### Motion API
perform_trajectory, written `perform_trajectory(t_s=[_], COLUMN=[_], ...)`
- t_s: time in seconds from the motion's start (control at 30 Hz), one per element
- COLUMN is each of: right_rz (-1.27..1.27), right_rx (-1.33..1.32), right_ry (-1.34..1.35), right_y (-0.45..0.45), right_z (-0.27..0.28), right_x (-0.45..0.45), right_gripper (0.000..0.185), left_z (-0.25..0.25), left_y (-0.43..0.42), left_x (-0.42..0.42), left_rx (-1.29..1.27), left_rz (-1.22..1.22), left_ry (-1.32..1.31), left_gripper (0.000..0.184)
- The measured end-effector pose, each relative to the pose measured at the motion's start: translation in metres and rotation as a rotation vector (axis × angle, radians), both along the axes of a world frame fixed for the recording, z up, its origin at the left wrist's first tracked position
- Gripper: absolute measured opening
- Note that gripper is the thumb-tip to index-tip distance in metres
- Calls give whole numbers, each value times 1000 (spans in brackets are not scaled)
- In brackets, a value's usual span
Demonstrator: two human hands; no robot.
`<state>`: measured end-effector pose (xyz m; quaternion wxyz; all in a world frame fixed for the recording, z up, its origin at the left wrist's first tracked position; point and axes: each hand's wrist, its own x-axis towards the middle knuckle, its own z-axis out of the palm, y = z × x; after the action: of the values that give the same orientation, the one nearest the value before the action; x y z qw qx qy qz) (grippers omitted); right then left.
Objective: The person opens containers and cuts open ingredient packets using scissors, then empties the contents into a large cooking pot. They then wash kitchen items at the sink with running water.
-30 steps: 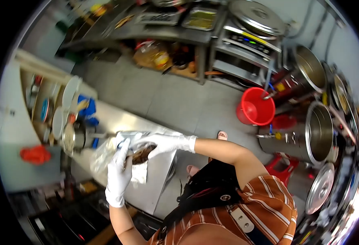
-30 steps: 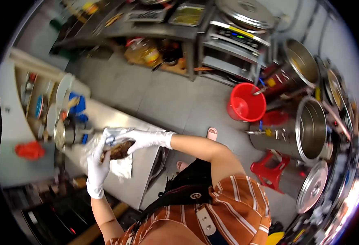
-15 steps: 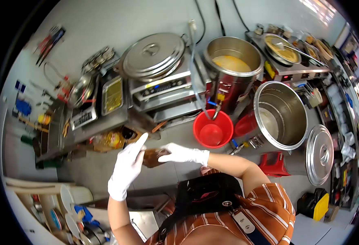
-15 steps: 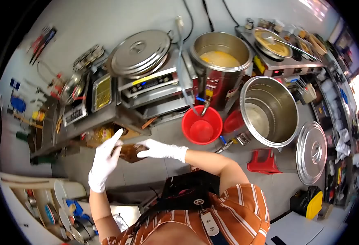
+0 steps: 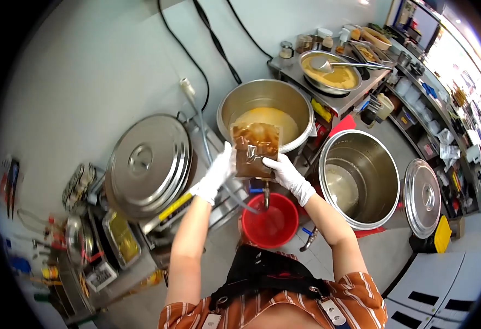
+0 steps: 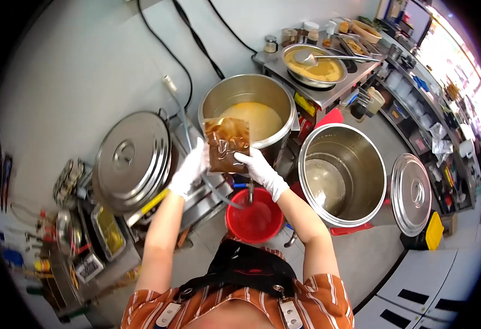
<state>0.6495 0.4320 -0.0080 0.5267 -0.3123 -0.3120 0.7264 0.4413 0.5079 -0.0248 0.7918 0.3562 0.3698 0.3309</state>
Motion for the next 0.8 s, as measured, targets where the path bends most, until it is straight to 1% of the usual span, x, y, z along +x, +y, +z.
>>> perform_trajectory(t_s=[0.03,0.07,0.1,0.13,0.17,0.2,0.3,0.33,0.37,0.4,0.43,0.47,0.5,0.57,0.6,0.63,0.67,0.7,0.73,0.77,0.8], right_rz=[-46,-89,-109,-123,-179,-231,-271,-282,-331,-350,-358,-363,-363,-412,-412,-411,-410,-355,-355,-285,-271], right_rx=[-46,-95,-178,-206,-210,-212,-327,-371,-436,-464,-492,-521,-529,-639,-644,-705,-765,-758,-759,-768,-800], right_ry=[35,64,66,71,64,59,86,101,62,64,73,82,84,64,76,58,38,-103,-100,-303,-308], right_y=[21,42,64,86,106,123,153,160,165,171,177,181,185,192,196,198,201,209,216,222,222], right_z=[-3,-6,-16,-27,-46,-55,-76,-84,-84,-94,-104,-113,-121,-139,-148,-157,-174,-226,-260,-286,-283], right_x=[1,6,12,19,24,26,35,36,34,35,37,38,39,40,41,41,44,51,57,62,61], right_gripper=[35,35,31,28,27,26,25,25,26,28,28,27,27,23,23,20,17,15,15,16,15], left_z=[-32,-54,-33,-12,-15,-15,-47,-58,-71,-86,-101,-108,-116,-126,-129,-132,-137,-147,-165,-185,-219], left_y=[28,54,64,71,88,104,148,160,171,181,189,192,194,196,197,198,198,201,207,212,219], left_x=[4,14,25,32,37,40,50,55,60,64,68,71,75,82,85,89,92,94,95,94,90], left_rx=[-51,-108,-88,-69,-16,3,-29,-62,-92,-101,-134,-167,-175,-230,-233,-251,-269,-272,-203,-132,-134], left_rz=[-17,-30,-111,-193,-234,-288,-351,-363,-373,-382,-380,-375,-376,-281,-284,-259,-234,-236,-286,-336,-337], left_ry=[-47,-99,-116,-128,-102,-145,-116,-61,-8,-8,59,128,130,250,261,324,383,387,481,575,577], left_gripper=[48,47,44,41,39,37,36,34,33,33,29,26,26,19,19,18,17,17,16,16,16])
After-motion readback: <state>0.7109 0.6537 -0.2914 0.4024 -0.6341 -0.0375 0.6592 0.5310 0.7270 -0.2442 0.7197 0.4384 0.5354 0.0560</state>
